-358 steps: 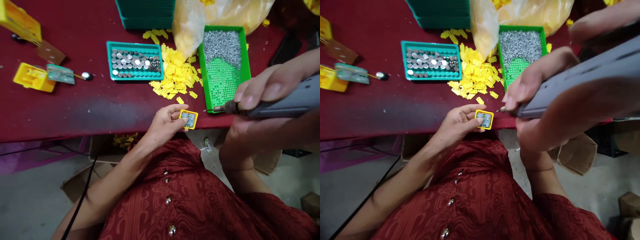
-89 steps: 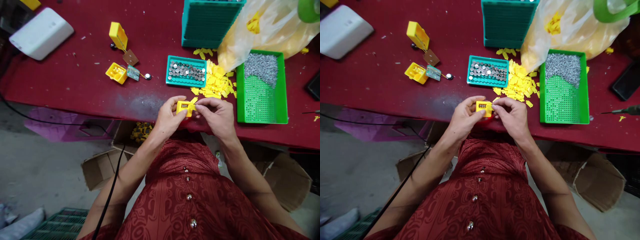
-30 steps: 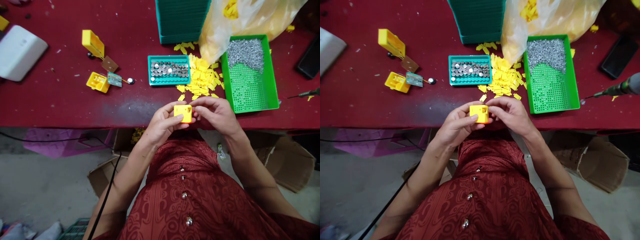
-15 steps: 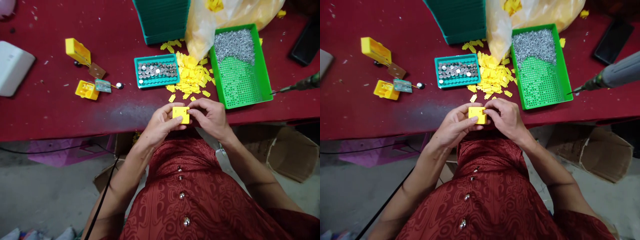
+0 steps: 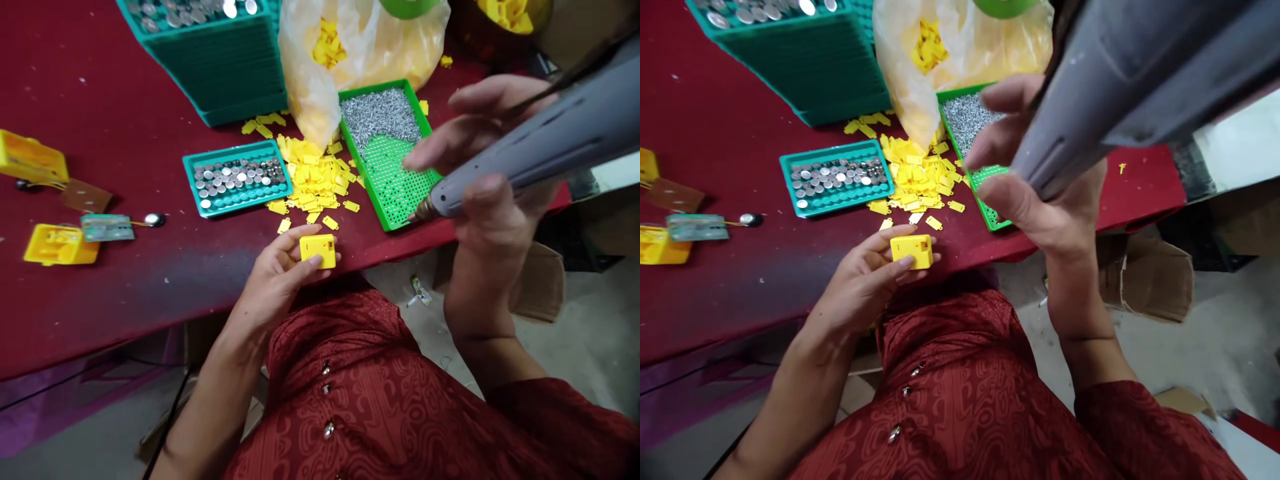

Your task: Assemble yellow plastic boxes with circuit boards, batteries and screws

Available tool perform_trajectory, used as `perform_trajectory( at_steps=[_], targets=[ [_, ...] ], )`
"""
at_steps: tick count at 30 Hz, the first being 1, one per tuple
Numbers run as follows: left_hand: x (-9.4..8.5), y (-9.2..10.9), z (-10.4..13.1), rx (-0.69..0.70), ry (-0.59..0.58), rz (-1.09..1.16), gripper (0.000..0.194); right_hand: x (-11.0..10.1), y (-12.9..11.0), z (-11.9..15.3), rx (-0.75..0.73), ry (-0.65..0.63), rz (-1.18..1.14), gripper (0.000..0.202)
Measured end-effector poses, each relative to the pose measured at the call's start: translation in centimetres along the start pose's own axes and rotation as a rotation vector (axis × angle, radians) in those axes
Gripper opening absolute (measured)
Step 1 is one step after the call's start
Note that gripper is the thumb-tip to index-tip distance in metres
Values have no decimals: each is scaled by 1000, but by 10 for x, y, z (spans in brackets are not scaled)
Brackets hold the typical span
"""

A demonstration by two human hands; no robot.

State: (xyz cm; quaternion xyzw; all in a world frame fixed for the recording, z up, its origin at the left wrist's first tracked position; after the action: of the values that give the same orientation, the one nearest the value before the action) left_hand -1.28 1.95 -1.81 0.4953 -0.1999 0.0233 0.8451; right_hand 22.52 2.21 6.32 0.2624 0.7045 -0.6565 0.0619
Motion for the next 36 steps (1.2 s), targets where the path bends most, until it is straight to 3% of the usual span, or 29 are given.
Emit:
perform_trajectory(
  at_steps=[3, 5, 9, 11, 13, 15, 19, 25, 36],
  targets=[
    [-2, -2, 1, -4, 18, 0, 53, 11, 18, -6, -74, 165, -94, 45],
    [-3, -2, 1, -13, 31, -9, 53, 13, 26, -2, -109, 302, -59, 47],
    [-4, -2, -2, -25, 45, -16, 53, 13, 18, 7, -208, 548, -107, 39],
    [-3, -1, -4, -29, 39, -17, 53, 14, 12, 6, -167, 554, -166, 24],
    [-2, -1, -6, -38, 32, -19, 55, 17, 14, 0, -144, 514, -248, 22],
    [-1, -2, -9, -45, 41, -12, 56, 21, 26, -8, -185, 463, -283, 28],
    [0, -2, -11, -40, 72, 13, 55, 33, 60, -22, -138, 464, -134, 66],
    [3, 1, -11, -36, 79, 3, 54, 41, 77, -25, -142, 449, -202, 61],
    [2, 2, -11, -21, 74, -30, 49, 45, 82, -28, -43, 486, 92, 78]
  ],
)
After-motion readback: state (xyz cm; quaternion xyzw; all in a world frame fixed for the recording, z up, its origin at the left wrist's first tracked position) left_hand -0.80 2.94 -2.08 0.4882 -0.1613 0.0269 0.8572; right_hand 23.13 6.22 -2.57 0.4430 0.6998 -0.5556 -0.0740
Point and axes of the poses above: each hand's wrist, its own z-axis away from the middle knuckle, its own x-axis out of the palm, y = z × x, the point moved 1 cm from there along -z, towards the middle knuckle, and after that the axes turned 8 degrees about x, right-handed, at the moved point
